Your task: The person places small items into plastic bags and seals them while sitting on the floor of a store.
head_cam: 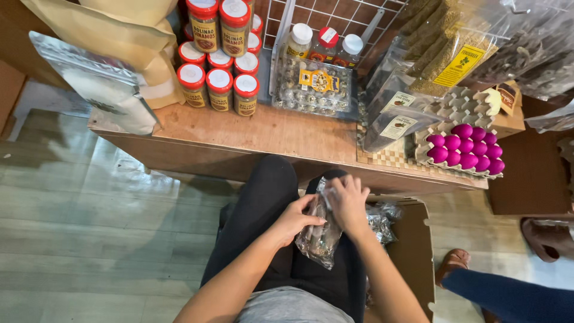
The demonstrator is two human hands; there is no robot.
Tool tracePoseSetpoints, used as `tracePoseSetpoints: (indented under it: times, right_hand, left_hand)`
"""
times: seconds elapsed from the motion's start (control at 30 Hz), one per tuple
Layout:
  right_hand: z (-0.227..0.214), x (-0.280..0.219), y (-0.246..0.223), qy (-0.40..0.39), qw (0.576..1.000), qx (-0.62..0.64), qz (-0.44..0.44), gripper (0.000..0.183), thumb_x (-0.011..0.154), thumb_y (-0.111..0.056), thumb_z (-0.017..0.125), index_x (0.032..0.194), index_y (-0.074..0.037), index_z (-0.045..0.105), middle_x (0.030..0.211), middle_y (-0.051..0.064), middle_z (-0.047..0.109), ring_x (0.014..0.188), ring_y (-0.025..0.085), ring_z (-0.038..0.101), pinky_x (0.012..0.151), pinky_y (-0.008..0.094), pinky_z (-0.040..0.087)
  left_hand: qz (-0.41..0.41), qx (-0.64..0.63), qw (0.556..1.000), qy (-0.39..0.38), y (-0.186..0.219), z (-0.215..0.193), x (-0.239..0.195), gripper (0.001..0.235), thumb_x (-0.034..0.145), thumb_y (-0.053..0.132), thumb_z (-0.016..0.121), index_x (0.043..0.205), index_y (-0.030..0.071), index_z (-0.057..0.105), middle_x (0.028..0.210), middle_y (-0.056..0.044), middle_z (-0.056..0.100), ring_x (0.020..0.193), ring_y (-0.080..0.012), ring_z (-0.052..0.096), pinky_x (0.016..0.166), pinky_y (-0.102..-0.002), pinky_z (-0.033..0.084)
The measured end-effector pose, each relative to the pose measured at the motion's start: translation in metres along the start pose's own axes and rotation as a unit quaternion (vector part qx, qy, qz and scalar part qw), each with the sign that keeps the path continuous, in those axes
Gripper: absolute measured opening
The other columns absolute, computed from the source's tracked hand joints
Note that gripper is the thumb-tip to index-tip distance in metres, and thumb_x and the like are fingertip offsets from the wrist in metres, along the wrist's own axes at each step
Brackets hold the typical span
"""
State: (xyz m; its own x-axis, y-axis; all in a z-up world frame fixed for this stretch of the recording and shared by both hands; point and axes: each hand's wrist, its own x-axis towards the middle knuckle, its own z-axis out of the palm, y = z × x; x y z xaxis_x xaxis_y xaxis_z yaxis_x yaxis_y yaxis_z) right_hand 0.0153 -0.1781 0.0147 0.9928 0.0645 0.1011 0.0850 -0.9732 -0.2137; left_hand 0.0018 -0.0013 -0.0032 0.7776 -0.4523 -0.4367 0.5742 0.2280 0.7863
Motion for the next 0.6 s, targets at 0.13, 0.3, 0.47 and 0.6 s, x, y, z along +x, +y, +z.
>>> tracePoseSetpoints:
  times: [0.13,0.3,0.47,0.6]
  right_hand:
    - [0.004,0.03,0.02,-0.015,0.996,-0.079,0.032,0.024,0.09,-0.031,0.072,0.111,-0.03,0.06,0.105,-0.004,0.054,0.106,0.022,0.054,0.087,0.047,0.041]
    - [-0.005,0.032,0.016,0.062,0.997,-0.014,0.042,0.017,0.094,-0.026,0.068,0.109,-0.025,0.06,0.1,-0.002,0.059,0.1,0.022,0.061,0.088,0.044,0.039]
    - [-0.003,0.016,0.023,0.038,0.996,-0.078,-0.017,0.022,0.086,-0.024,0.075,0.102,-0.034,0.065,0.102,-0.01,0.061,0.102,0.016,0.059,0.086,0.039,0.041]
    - [-0.017,0.01,0.01,0.071,0.991,0.068,0.09,0.016,0.092,-0.018,0.071,0.108,-0.022,0.068,0.1,0.006,0.062,0.101,0.031,0.065,0.085,0.043,0.052]
  left_hand:
    - [-0.01,-0.028,0.999,0.013,0.003,0.004,-0.007,0.076,0.066,0.003,0.087,0.138,0.012,0.065,0.121,-0.012,0.065,0.108,-0.0234,0.059,0.088,-0.033,0.053]
    - [-0.016,-0.064,0.998,0.021,0.0,0.004,-0.003,0.074,0.066,0.002,0.087,0.136,0.014,0.067,0.119,-0.007,0.065,0.108,-0.0201,0.057,0.088,-0.029,0.049]
    - [-0.034,-0.111,0.993,0.006,0.006,0.006,-0.008,0.068,0.074,0.0,0.081,0.139,0.013,0.065,0.124,-0.011,0.066,0.111,-0.0241,0.06,0.091,-0.033,0.054]
    - [-0.063,-0.145,0.987,0.012,0.007,0.003,-0.002,0.059,0.083,0.009,0.079,0.14,0.011,0.063,0.125,-0.009,0.066,0.112,-0.022,0.062,0.092,-0.034,0.055]
